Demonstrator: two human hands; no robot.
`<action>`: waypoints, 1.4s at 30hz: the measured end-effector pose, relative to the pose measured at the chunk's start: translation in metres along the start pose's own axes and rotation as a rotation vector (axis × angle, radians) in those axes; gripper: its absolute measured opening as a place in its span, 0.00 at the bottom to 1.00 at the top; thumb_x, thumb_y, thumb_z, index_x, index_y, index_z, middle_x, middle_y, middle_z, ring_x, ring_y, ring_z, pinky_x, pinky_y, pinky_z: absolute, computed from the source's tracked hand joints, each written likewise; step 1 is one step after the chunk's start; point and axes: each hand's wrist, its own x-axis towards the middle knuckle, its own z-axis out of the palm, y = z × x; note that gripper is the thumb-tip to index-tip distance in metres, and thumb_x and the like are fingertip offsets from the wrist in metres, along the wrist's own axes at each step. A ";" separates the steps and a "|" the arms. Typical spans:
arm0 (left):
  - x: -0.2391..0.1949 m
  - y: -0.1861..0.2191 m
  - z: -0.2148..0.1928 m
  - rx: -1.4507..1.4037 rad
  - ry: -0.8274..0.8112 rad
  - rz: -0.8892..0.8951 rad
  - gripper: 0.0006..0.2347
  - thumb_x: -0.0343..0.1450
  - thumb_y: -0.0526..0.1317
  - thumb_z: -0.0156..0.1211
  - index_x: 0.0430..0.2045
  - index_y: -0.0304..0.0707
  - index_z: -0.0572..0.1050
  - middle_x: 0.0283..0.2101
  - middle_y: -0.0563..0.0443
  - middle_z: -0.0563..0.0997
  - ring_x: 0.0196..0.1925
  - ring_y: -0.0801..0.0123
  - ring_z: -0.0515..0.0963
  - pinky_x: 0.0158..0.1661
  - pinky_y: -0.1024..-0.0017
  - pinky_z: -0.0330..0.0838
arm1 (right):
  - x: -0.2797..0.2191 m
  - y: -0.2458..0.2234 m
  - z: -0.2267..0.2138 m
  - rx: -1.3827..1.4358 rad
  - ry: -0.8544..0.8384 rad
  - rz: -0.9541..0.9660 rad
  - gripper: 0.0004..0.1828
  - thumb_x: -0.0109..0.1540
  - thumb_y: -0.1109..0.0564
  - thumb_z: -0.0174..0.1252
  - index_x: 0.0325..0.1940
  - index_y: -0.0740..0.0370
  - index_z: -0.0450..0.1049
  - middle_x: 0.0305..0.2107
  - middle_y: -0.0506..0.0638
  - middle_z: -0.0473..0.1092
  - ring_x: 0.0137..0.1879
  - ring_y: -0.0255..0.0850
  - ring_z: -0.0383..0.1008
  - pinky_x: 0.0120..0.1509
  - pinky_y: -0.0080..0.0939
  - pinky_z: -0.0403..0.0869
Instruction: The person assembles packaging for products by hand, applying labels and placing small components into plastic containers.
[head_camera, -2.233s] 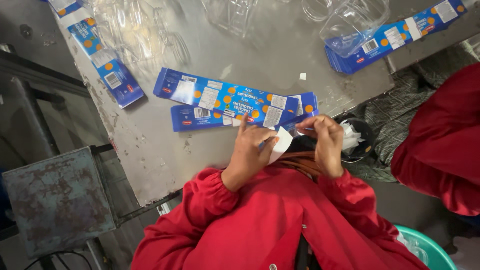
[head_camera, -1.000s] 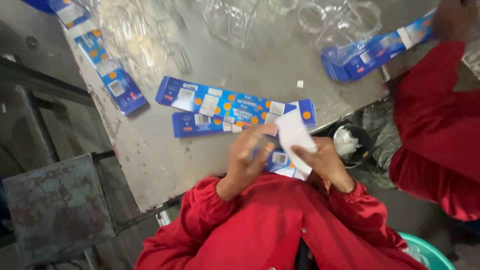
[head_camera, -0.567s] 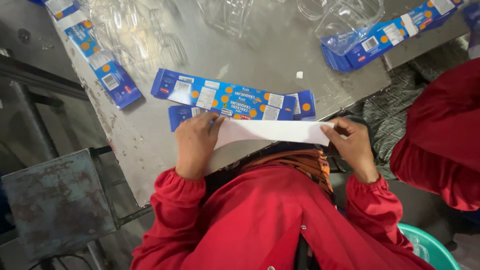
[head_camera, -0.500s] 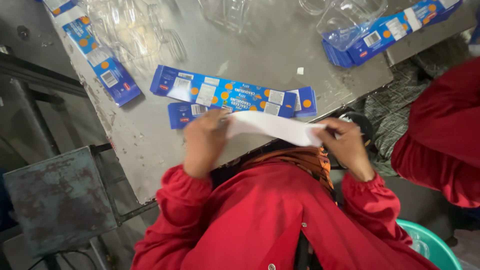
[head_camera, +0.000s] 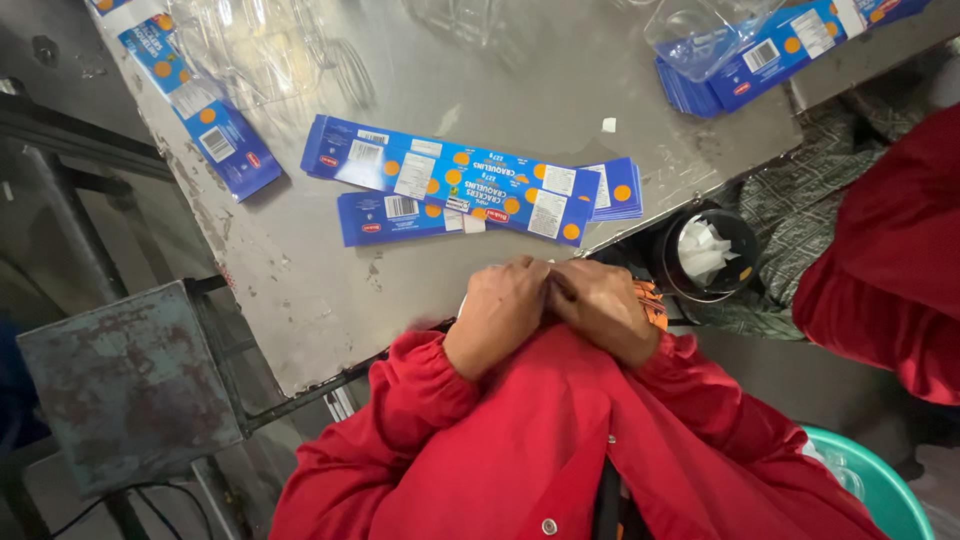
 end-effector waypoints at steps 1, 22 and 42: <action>0.001 0.000 0.000 -0.001 0.001 0.001 0.01 0.67 0.32 0.57 0.29 0.35 0.74 0.32 0.40 0.79 0.32 0.46 0.80 0.32 0.55 0.73 | -0.002 0.011 0.009 -0.001 0.000 0.000 0.10 0.63 0.54 0.60 0.40 0.63 0.79 0.32 0.56 0.77 0.38 0.51 0.78 0.42 0.47 0.75; 0.008 -0.042 -0.012 -0.875 0.457 -0.361 0.08 0.74 0.36 0.64 0.41 0.29 0.80 0.33 0.58 0.79 0.32 0.82 0.71 0.34 0.79 0.66 | -0.051 0.104 -0.061 -0.157 0.580 0.367 0.09 0.73 0.53 0.60 0.45 0.61 0.81 0.43 0.55 0.79 0.47 0.46 0.82 0.52 0.44 0.79; 0.132 -0.206 -0.121 0.303 0.540 -0.294 0.50 0.60 0.45 0.74 0.74 0.35 0.43 0.78 0.35 0.47 0.79 0.32 0.39 0.74 0.42 0.37 | -0.069 0.081 -0.062 0.795 0.667 0.403 0.05 0.71 0.63 0.61 0.50 0.67 0.78 0.37 0.45 0.76 0.38 0.26 0.71 0.43 0.27 0.68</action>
